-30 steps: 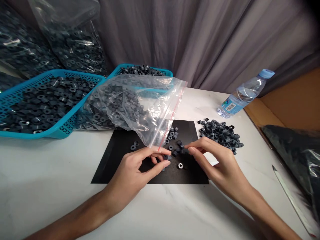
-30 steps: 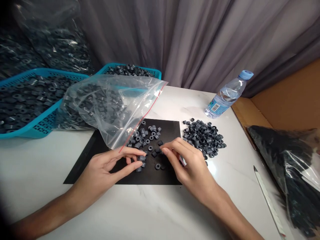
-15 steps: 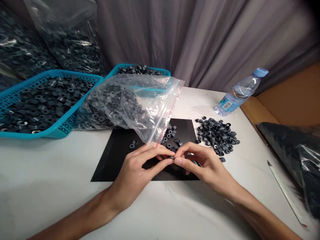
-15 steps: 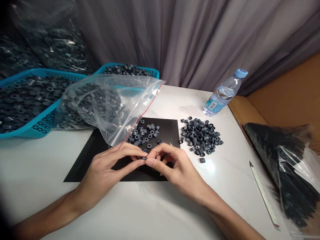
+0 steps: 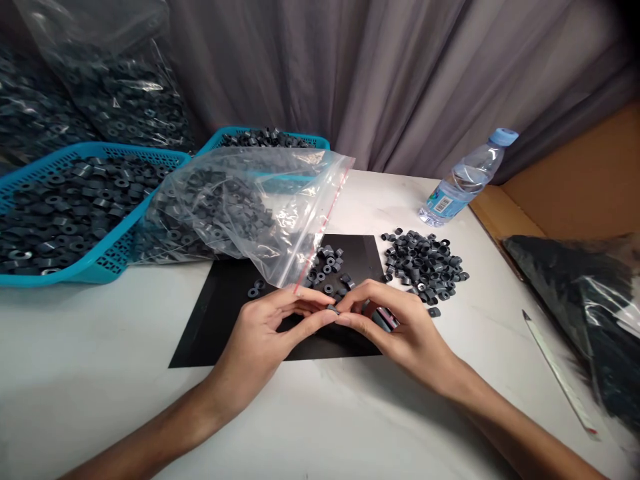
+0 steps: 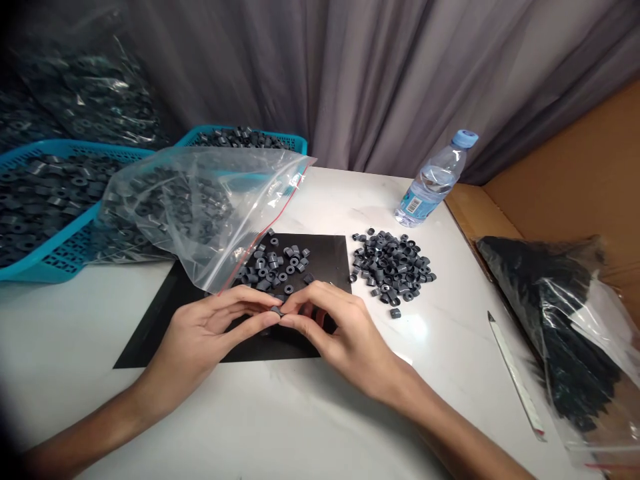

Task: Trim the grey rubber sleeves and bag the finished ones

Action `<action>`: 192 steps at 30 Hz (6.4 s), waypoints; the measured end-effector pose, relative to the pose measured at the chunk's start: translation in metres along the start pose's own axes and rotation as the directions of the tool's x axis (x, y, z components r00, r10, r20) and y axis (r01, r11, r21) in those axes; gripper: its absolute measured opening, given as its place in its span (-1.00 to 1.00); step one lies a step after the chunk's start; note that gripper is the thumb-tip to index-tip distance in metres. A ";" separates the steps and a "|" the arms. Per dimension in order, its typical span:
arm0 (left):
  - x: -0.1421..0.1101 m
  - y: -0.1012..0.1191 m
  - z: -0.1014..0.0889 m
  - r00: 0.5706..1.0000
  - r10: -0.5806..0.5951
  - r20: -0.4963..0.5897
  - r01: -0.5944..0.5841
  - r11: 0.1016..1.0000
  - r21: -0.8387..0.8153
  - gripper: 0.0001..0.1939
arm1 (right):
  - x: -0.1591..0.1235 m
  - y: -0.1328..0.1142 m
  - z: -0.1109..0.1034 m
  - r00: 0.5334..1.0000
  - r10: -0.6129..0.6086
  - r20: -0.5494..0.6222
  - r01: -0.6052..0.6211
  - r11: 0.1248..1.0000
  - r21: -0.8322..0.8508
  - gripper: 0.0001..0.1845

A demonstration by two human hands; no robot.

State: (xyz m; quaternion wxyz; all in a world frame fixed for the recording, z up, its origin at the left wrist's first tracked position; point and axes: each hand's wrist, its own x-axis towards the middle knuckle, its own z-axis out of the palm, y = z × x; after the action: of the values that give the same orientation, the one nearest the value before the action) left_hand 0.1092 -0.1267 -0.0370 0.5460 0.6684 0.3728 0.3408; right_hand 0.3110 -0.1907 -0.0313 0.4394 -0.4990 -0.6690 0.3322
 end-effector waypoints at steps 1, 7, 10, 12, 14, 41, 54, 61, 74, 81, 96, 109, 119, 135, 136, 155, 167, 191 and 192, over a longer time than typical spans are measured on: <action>0.000 0.000 0.000 1.000 0.001 0.003 -0.001 1.000 0.004 -0.89 | 0.000 0.001 0.000 1.000 -0.007 -0.005 0.007 1.000 -0.009 -0.94; 0.001 -0.003 -0.001 1.000 0.013 0.022 -0.013 1.000 0.015 -0.90 | 0.002 -0.001 -0.001 0.996 0.092 -0.017 -0.092 0.996 0.010 -0.90; 0.002 -0.005 -0.004 1.000 0.025 0.009 -0.025 1.000 0.016 -0.90 | 0.004 -0.001 -0.004 0.986 0.156 -0.053 -0.156 0.988 0.016 -0.87; 0.002 -0.007 -0.006 0.998 0.058 0.000 -0.058 0.996 0.070 -0.89 | 0.004 0.000 -0.008 0.980 0.180 -0.083 -0.181 0.984 0.000 -0.86; 0.001 -0.008 -0.008 0.992 0.125 0.031 -0.129 0.972 0.197 -0.87 | 0.005 0.002 -0.014 0.980 0.189 -0.070 -0.194 0.978 -0.073 -0.86; 0.007 -0.008 -0.032 0.926 0.281 0.251 -0.372 0.573 0.730 -0.73 | -0.003 0.012 0.007 0.959 -0.135 0.248 0.252 0.806 -0.536 -0.70; 0.010 -0.012 -0.035 0.913 0.338 0.229 -0.388 0.545 0.743 -0.83 | 0.001 0.020 0.011 0.970 -0.139 0.197 0.231 0.770 -0.595 -0.64; 0.007 -0.008 -0.034 0.896 0.352 0.271 -0.425 0.503 0.753 -0.88 | 0.003 0.022 0.012 0.974 -0.142 0.176 0.221 0.766 -0.604 -0.64; 0.012 -0.004 -0.049 0.878 0.412 0.243 -0.408 0.383 0.829 -0.81 | 0.009 0.021 0.016 0.979 -0.133 0.152 0.201 0.693 -0.692 -0.58; 0.013 -0.006 -0.053 0.887 0.408 0.217 -0.391 0.412 0.823 -0.81 | 0.016 0.016 0.015 0.974 -0.146 0.172 0.224 0.717 -0.660 -0.61; 0.012 -0.002 -0.055 0.866 0.409 0.287 -0.445 0.370 0.816 -0.84 | 0.017 0.014 0.021 0.955 -0.200 0.217 0.294 0.722 -0.627 -0.69; 0.010 -0.006 -0.063 0.904 0.356 0.238 -0.394 0.471 0.789 -0.80 | 0.017 0.015 0.020 0.960 -0.184 0.212 0.277 0.745 -0.607 -0.73; 0.014 -0.007 -0.068 0.894 0.338 0.296 -0.433 0.470 0.769 -0.79 | 0.041 0.005 0.022 0.924 -0.181 0.336 0.372 0.625 -0.686 -0.73; 0.015 -0.006 -0.073 0.945 0.223 0.238 -0.322 0.512 0.796 -0.78 | 0.077 0.004 0.001 0.897 -0.171 0.407 0.383 0.760 -0.525 -0.82; 0.016 -0.004 -0.074 0.948 0.217 0.231 -0.312 0.512 0.800 -0.75 | 0.077 0.001 -0.004 0.898 -0.144 0.415 0.362 0.778 -0.514 -0.84; 0.041 0.003 -0.090 0.954 0.298 0.025 -0.234 0.692 0.683 -0.70 | 0.083 0.012 0.011 0.915 -0.171 0.367 0.371 0.715 -0.592 -0.87; 0.044 -0.018 -0.096 0.938 0.244 0.244 -0.342 0.561 0.754 -0.73 | 0.086 0.002 -0.001 0.924 -0.133 0.360 0.288 0.859 -0.423 -0.88; 0.036 -0.007 -0.091 0.915 0.245 0.321 -0.403 0.572 0.714 -0.86 | 0.084 -0.012 -0.030 0.863 0.139 0.485 0.145 0.853 -0.502 -0.83; 0.035 -0.005 -0.091 0.918 0.233 0.321 -0.396 0.591 0.703 -0.86 | 0.084 -0.011 -0.031 0.857 0.139 0.496 0.150 0.853 -0.500 -0.84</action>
State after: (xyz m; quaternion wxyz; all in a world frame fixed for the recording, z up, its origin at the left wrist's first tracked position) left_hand 0.0469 -0.0523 -0.0248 0.1818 0.9192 0.3002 0.1785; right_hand 0.3260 -0.1126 0.0124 0.0933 -0.4898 -0.8276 0.2577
